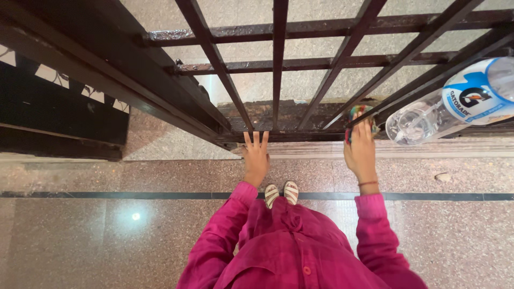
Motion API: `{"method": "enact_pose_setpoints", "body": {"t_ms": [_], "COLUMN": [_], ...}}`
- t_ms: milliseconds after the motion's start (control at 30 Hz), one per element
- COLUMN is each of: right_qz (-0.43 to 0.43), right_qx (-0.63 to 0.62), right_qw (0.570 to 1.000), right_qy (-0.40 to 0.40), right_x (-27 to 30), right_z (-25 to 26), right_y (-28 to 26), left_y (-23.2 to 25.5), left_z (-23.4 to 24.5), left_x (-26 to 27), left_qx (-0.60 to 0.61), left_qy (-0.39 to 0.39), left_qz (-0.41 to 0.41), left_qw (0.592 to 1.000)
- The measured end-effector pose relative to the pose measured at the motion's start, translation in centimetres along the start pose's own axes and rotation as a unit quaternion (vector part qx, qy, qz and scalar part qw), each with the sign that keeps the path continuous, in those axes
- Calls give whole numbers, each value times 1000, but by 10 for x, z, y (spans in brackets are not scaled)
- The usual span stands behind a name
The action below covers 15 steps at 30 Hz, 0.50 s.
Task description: The person cleans the bars and frame of a metal gate by hand using a cloth.
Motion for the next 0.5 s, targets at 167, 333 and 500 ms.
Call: {"method": "enact_pose_setpoints", "body": {"t_ms": [167,333,500], "right_qz": [-50,-51,-30], "right_qx": [72,9,-14], "right_qw": [995,995,999], "right_qy": [-40,-81,-11], "right_x": [10,-21,-15], "right_z": [1,8,6], "right_y": [-4,6,-1], "left_y": [-2,-2,-3], "left_z": [-5,-5,-3], "left_x": [0,0,1], "left_qx": [8,15,21], "left_qy": [-1,10,11], "left_qz": [4,2,-1], "left_qw": [1000,1000,1000]}}
Point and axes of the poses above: each hand's wrist, its own x-axis away from the middle knuckle, its own z-axis out of the back of the hand, y = z × x, the point moved 5 cm from there along -x, towards the middle knuckle, and after that the axes turned 5 degrees about x, right-handed, at the moved point
